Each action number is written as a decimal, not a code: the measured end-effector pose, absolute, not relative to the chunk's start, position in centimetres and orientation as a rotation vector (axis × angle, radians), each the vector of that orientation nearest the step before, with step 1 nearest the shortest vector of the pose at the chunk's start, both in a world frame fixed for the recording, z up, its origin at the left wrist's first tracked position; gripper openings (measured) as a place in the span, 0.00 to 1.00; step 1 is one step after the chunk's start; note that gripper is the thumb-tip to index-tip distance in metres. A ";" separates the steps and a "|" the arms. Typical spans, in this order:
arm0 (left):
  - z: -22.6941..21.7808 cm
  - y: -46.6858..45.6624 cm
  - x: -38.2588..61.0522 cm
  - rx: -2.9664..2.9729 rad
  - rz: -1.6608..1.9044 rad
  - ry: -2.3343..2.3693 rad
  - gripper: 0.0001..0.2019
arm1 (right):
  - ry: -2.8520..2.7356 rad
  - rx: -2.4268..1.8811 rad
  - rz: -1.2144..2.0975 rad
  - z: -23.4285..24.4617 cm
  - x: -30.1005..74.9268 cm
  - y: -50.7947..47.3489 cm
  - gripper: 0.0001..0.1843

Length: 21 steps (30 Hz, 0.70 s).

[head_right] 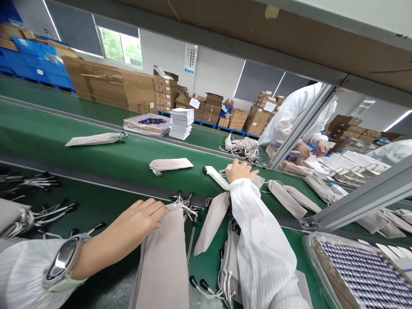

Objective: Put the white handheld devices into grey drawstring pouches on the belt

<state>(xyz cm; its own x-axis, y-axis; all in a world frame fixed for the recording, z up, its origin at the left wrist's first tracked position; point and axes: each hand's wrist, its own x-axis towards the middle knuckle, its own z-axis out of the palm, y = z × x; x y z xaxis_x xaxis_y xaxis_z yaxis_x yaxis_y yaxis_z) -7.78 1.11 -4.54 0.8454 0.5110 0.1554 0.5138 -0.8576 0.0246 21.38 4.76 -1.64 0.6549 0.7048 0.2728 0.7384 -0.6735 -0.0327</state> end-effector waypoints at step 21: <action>-2.6 0.3 -8.1 -3.015 -0.065 -0.884 0.10 | -1.137 -1.477 0.439 -5.4 25.3 8.4 0.20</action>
